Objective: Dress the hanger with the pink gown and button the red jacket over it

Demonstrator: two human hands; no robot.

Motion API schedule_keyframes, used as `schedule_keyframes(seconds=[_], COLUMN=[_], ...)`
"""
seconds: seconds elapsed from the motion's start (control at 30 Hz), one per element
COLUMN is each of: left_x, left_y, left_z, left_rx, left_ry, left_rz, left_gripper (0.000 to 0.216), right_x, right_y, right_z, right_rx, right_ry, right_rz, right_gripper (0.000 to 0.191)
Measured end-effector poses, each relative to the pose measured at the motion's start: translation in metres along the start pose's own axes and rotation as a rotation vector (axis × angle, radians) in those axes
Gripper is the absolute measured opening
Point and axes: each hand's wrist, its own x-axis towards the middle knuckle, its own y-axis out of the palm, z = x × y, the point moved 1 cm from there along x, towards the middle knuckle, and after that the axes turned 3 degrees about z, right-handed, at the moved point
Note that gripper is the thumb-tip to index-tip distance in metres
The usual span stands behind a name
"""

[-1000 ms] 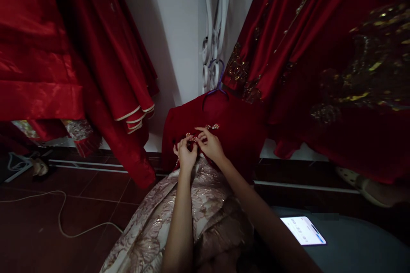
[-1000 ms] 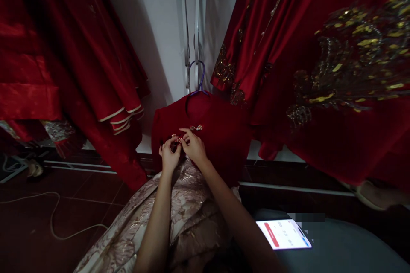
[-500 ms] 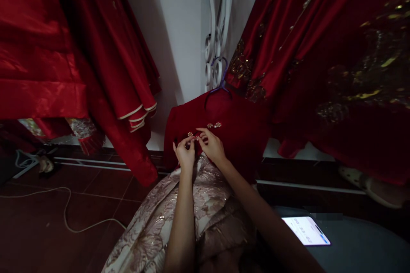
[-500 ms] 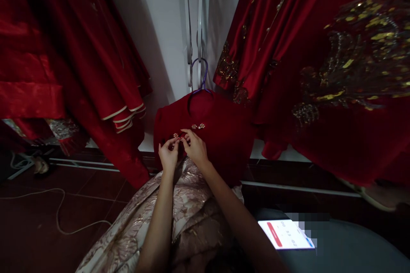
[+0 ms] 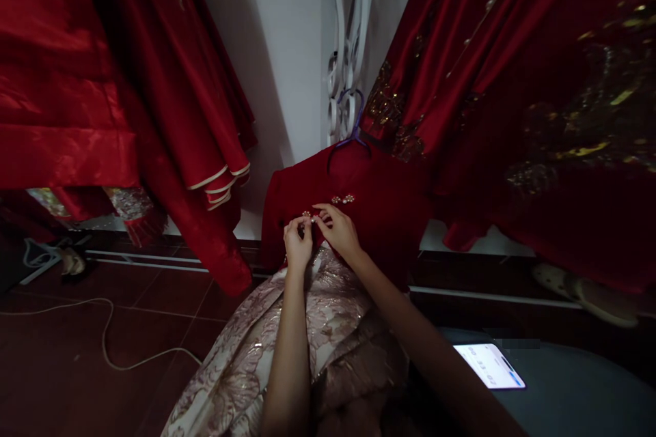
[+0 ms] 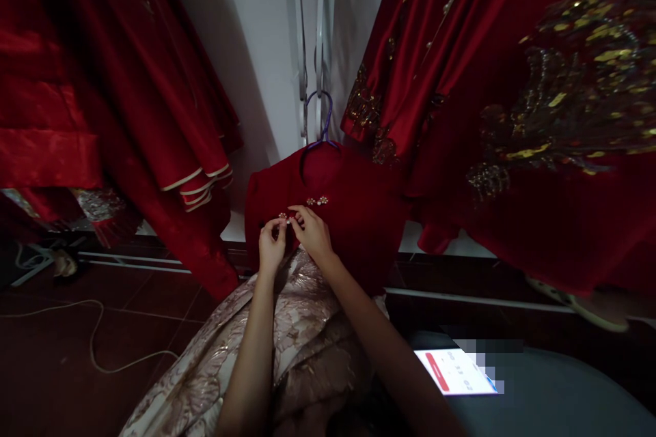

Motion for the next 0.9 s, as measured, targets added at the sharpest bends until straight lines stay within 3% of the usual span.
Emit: schedule_keyframes(seconds=[0.13, 0.23, 0.37, 0.43, 0.67, 0.8, 0.9], left_x=[0.001, 0.003, 0.002, 0.0, -0.001, -0.002, -0.004], left_y=[-0.003, -0.012, -0.024, -0.028, -0.036, -0.035, -0.026], left_z=[0.0, -0.002, 0.001, 0.003, 0.011, 0.021, 0.033], left_rx=[-0.032, -0.041, -0.041, -0.032, 0.072, 0.264, 0.27], left_ry=[0.031, -0.088, -0.214, -0.219, -0.289, -0.177, -0.119], left_rz=[-0.025, -0.044, 0.257, 0.354, 0.449, 0.412, 0.374], left_gripper=[0.021, 0.022, 0.025, 0.029, 0.048, 0.056, 0.061], right_x=[-0.004, -0.018, -0.042, -0.05, -0.063, -0.065, -0.065], right_y=[-0.02, -0.049, -0.077, -0.076, -0.037, -0.031, -0.03], right_z=[0.004, 0.007, 0.004, -0.005, -0.035, -0.038, -0.04], right_rx=[0.163, 0.236, 0.221, 0.106, -0.143, -0.141, -0.12], right_ry=[0.061, 0.136, 0.242, 0.231, 0.232, 0.231, 0.223], right_rz=[0.091, 0.22, 0.408, 0.438, 0.45, 0.473, 0.482], right_gripper=[0.031, 0.025, 0.027, 0.024, 0.02, 0.019, 0.021])
